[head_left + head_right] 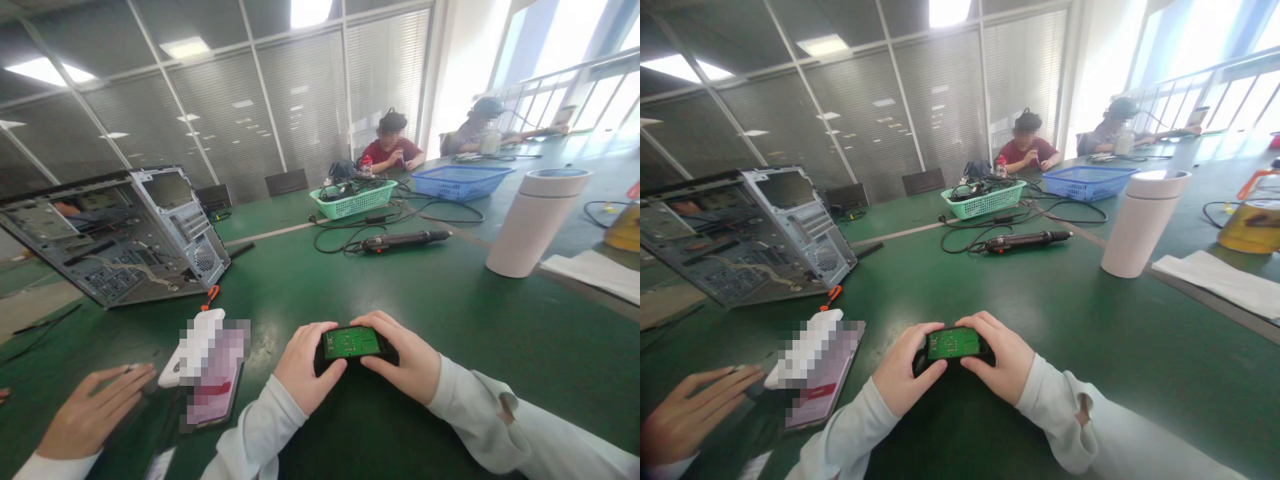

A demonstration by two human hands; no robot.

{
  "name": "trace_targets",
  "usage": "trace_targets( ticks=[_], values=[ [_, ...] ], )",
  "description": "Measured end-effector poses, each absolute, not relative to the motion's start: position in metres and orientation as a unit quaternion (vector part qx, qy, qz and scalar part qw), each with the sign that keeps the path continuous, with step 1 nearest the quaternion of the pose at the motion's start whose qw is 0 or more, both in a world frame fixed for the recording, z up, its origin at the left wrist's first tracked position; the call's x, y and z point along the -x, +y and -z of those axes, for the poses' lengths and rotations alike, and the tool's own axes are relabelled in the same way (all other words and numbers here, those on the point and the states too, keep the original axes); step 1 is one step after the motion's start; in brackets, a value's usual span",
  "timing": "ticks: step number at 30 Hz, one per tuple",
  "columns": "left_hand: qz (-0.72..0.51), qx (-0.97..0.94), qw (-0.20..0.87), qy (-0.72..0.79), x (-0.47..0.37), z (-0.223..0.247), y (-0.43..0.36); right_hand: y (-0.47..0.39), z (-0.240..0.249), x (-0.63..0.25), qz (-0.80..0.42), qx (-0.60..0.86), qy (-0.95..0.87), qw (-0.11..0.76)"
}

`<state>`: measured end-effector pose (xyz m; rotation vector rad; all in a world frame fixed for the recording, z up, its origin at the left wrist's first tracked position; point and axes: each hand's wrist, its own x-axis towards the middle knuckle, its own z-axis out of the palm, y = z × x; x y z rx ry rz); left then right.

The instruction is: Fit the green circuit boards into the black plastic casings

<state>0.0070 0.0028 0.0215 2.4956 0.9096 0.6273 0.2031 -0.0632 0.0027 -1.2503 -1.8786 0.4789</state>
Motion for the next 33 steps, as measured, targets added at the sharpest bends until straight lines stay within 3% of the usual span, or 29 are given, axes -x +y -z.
trace_targets(
  ticks=[10,17,22,28,33],
  values=[
    [-0.252,-0.878,0.238,0.329,-0.006,-0.022,0.005,-0.063,-0.004,-0.204,-0.199,0.477,-0.744,0.423],
    [-0.274,-0.822,0.348,0.359,-0.007,-0.023,0.004,-0.066,-0.001,-0.204,-0.257,0.495,-0.695,0.454],
    [-0.290,-0.737,0.468,0.392,-0.010,-0.020,0.007,-0.061,0.000,-0.200,-0.400,0.496,-0.609,0.473],
    [-0.248,-0.691,0.563,0.381,-0.017,-0.020,0.005,-0.056,-0.019,-0.199,-0.687,0.541,-0.280,0.397],
    [-0.239,-0.670,0.592,0.379,-0.021,-0.013,0.003,-0.060,-0.030,-0.202,-0.759,0.512,-0.180,0.359]
  ],
)
